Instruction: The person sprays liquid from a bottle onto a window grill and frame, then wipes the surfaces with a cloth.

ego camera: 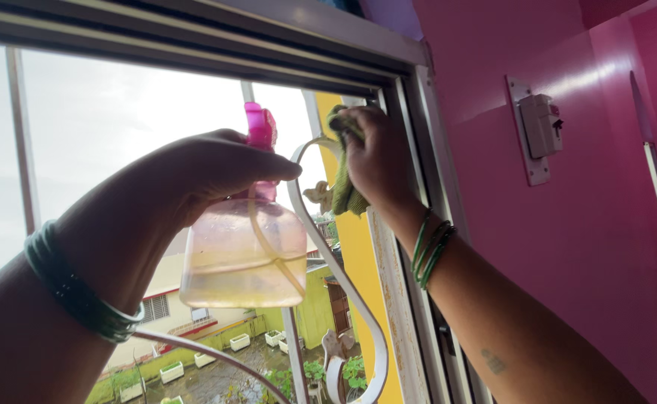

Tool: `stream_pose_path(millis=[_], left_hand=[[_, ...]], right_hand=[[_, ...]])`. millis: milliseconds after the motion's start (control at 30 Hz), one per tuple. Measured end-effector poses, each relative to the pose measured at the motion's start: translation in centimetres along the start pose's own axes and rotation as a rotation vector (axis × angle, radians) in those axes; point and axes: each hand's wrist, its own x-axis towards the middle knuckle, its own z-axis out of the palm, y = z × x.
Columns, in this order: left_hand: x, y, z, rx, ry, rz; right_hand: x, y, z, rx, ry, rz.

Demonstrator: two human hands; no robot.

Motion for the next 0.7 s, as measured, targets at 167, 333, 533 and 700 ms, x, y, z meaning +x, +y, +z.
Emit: stream_pose_path(millis=[167,333,533,700], left_hand=[[0.7,-0.2,0.5,-0.033,0.033,0.008],[1.7,-0.2,1.3,-0.117,-0.044,0.047],[3.0,0.5,1.6,-0.066,-0.046,0.032],[4.1,1.0,2.1,-0.069,-0.053,0.012]], right_hand=[[-0.1,-1.4,2.0,-0.008,-0.027,-0.05],[-1.6,-1.9,1.4,-0.076,-0.033,-0.091],[0.4,-1.0,0.5,0.0,-0.14,0.012],[0.5,-1.3,1.9,-0.048,0.008,-0.092]])
